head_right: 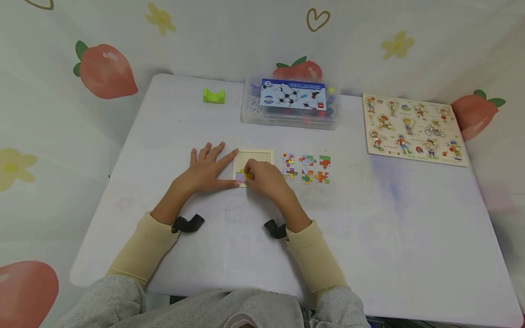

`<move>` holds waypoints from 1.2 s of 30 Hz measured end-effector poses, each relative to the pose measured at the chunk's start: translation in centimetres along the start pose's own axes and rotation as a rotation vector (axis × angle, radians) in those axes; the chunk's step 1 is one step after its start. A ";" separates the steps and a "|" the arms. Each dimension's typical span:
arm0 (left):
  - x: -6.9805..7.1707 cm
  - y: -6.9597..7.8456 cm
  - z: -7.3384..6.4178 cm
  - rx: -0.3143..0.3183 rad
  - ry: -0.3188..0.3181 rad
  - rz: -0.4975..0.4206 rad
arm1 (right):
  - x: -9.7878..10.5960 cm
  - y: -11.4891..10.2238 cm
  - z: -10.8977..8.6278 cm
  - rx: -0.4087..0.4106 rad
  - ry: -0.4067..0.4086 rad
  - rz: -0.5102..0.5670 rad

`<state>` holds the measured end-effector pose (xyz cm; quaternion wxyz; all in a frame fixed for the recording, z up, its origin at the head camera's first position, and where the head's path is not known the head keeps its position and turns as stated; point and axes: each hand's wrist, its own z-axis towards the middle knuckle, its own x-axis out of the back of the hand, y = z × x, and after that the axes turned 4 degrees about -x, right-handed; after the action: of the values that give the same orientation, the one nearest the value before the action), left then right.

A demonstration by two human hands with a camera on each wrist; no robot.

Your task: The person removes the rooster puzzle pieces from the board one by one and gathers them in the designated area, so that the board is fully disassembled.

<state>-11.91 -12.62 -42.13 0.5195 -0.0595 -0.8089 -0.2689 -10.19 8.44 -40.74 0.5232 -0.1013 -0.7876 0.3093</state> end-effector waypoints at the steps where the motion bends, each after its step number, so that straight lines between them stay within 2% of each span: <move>1: 0.0 0.0 0.0 -0.002 0.002 -0.001 | 0.0 0.0 0.0 -0.004 -0.001 0.005; 19: 0.0 0.0 -0.1 0.001 0.000 0.004 | -0.1 0.0 0.0 0.007 0.025 0.026; 27: 0.0 0.1 0.0 -0.004 0.004 0.012 | -0.1 0.0 -0.1 0.020 0.066 0.045; 36: 0.1 0.2 0.0 0.005 -0.003 0.019 | -0.1 0.1 -0.1 0.010 0.064 0.082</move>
<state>-11.90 -12.50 -41.94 0.5211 -0.0664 -0.8096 -0.2618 -10.11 8.52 -40.83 0.5354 -0.1405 -0.7642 0.3310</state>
